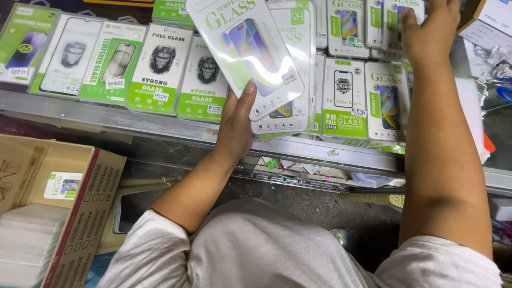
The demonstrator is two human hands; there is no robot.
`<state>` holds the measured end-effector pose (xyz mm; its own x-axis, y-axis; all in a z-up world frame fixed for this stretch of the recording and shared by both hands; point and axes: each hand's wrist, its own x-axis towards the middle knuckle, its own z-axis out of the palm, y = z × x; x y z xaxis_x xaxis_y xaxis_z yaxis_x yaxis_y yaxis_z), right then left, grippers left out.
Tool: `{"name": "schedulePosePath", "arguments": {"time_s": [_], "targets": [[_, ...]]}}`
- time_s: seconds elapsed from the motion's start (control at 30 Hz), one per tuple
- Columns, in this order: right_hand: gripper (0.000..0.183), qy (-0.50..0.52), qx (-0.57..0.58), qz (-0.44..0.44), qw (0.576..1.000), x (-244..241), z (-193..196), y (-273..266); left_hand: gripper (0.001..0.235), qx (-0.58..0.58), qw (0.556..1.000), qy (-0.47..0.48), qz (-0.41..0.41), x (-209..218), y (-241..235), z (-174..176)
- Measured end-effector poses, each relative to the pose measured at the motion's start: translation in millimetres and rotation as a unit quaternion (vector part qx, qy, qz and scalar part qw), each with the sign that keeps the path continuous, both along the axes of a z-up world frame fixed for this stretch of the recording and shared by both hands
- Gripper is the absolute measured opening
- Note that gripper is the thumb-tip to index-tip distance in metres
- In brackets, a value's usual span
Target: Sorting and organizing phone screen protectors at a retail counter.
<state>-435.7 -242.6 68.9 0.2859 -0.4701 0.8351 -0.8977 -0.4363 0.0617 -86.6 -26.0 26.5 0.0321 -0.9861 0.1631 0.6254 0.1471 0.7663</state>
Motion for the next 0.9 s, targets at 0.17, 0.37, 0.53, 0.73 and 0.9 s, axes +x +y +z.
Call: {"name": "schedulePosePath", "arguments": {"time_s": [0.17,0.37,0.53,0.73,0.9], "targets": [[0.021,-0.322,0.431,0.278,0.796,67,21,52,0.055,0.0,1.0,-0.016,0.012,11,6,-2],[0.035,-0.43,0.607,0.365,0.56,159,26,162,0.054,-0.033,0.999,0.016,0.01,35,19,-3],[0.035,-0.456,0.593,0.343,0.569,192,8,194,0.05,-0.064,0.992,0.106,0.009,61,22,-13],[0.044,-0.511,0.539,0.4,0.538,234,-10,217,0.05,-0.082,0.99,0.092,0.067,98,36,-10],[0.08,-0.482,0.554,0.472,0.488,263,-4,235,0.046,-0.08,0.984,0.146,0.07,130,44,-15]]}}
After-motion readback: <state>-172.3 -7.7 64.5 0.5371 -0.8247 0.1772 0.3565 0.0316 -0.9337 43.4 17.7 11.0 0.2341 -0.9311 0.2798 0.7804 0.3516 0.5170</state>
